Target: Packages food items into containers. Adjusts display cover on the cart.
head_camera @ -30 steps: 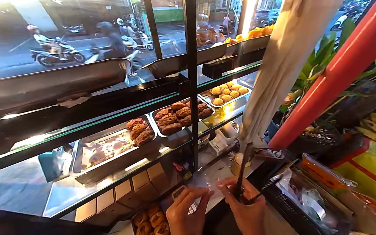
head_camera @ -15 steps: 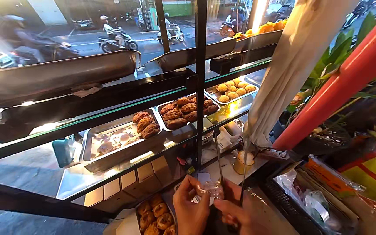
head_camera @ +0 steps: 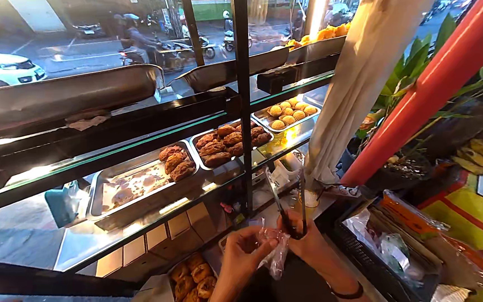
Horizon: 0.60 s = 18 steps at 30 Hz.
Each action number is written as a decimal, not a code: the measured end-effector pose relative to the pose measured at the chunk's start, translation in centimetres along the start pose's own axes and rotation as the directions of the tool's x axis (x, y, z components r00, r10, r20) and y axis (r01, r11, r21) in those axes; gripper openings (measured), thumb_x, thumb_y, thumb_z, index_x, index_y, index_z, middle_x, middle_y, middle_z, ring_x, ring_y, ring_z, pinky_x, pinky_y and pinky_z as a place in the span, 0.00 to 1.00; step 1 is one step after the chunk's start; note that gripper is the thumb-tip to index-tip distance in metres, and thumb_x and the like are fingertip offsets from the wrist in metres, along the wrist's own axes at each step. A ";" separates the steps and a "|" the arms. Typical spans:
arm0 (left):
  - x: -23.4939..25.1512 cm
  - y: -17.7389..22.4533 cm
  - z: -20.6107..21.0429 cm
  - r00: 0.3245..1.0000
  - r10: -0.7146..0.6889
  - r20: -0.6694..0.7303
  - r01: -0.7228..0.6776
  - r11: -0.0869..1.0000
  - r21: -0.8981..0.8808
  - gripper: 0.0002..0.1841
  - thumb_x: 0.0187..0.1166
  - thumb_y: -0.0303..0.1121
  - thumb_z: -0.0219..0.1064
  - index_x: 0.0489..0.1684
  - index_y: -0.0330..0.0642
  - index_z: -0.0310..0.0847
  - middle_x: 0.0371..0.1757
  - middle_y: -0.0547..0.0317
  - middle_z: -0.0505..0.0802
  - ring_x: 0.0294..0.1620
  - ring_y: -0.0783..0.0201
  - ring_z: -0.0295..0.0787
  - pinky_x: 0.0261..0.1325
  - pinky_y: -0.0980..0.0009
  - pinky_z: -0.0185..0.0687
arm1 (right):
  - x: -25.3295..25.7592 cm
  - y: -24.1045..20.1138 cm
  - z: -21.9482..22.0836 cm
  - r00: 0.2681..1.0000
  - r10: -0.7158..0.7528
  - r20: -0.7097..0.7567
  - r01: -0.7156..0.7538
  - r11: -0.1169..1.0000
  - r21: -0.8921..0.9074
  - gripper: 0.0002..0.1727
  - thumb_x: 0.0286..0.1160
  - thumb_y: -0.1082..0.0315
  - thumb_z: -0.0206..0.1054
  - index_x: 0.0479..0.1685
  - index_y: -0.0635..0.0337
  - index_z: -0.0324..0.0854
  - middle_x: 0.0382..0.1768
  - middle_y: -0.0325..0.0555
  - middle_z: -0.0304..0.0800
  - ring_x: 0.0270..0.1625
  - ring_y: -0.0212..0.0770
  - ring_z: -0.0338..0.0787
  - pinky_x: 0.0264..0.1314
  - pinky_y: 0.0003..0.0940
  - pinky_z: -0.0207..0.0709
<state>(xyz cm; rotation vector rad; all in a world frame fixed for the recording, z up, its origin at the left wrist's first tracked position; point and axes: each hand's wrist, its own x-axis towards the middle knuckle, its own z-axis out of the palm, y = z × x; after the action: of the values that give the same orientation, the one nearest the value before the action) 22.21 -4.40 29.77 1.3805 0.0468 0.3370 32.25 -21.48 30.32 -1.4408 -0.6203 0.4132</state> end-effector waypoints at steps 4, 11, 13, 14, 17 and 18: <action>0.1 -0.5 0.3 0.965 0.035 -0.260 -0.032 0.999 0.018 0.08 0.60 0.24 0.83 0.30 0.34 0.89 0.34 0.50 0.96 0.32 0.65 0.93 0.38 0.71 0.91 | -0.9 -0.3 -0.1 0.993 0.069 -0.097 -0.057 0.991 0.122 0.16 0.73 0.62 0.75 0.55 0.57 0.84 0.26 0.32 0.80 0.16 0.24 0.71 0.15 0.19 0.67; -0.2 -1.8 1.6 0.980 0.045 -0.194 -0.081 0.979 -0.185 0.07 0.65 0.15 0.72 0.34 0.33 0.80 0.43 0.47 0.95 0.44 0.58 0.95 0.49 0.63 0.95 | -1.9 -0.3 2.4 0.962 0.041 -0.269 -0.050 0.998 -0.028 0.16 0.73 0.61 0.77 0.52 0.62 0.85 0.32 0.38 0.92 0.18 0.28 0.82 0.16 0.22 0.77; -0.2 -1.5 1.5 0.991 -0.060 -0.119 0.023 0.956 -0.294 0.11 0.73 0.15 0.66 0.50 0.31 0.75 0.46 0.45 0.94 0.46 0.53 0.96 0.53 0.57 0.95 | -2.2 -0.7 2.3 0.955 0.090 -0.284 -0.052 0.989 0.140 0.11 0.79 0.67 0.70 0.53 0.65 0.84 0.32 0.42 0.92 0.18 0.28 0.82 0.17 0.22 0.77; -0.1 -1.4 1.3 0.996 -0.070 -0.054 0.050 0.951 -0.304 0.17 0.74 0.16 0.66 0.61 0.30 0.72 0.49 0.43 0.94 0.49 0.51 0.96 0.57 0.55 0.94 | -2.5 -0.7 2.1 0.954 0.117 -0.277 -0.061 0.978 0.201 0.11 0.83 0.66 0.66 0.54 0.65 0.84 0.32 0.42 0.91 0.18 0.28 0.81 0.17 0.21 0.77; 0.3 -1.6 2.1 1.000 0.019 -0.011 -0.020 0.995 -0.097 0.20 0.67 0.20 0.76 0.58 0.27 0.80 0.45 0.49 0.96 0.45 0.58 0.95 0.52 0.63 0.94 | -3.6 -0.5 1.3 0.960 0.139 -0.244 -0.055 0.945 0.322 0.18 0.92 0.60 0.56 0.58 0.66 0.84 0.35 0.44 0.92 0.17 0.26 0.79 0.15 0.20 0.76; 0.4 -2.0 2.7 0.998 0.061 -0.026 -0.061 0.998 -0.022 0.15 0.63 0.20 0.78 0.49 0.30 0.86 0.42 0.53 0.96 0.42 0.62 0.95 0.48 0.66 0.94 | -3.9 -0.5 1.2 0.956 0.135 -0.261 -0.050 0.950 0.308 0.17 0.91 0.62 0.56 0.59 0.66 0.85 0.36 0.44 0.92 0.16 0.25 0.79 0.15 0.20 0.76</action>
<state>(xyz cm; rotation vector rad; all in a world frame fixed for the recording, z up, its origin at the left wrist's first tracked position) 23.64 -7.14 28.43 1.3571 0.0215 0.4044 28.39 -22.94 30.29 -1.2104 -0.2484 0.3521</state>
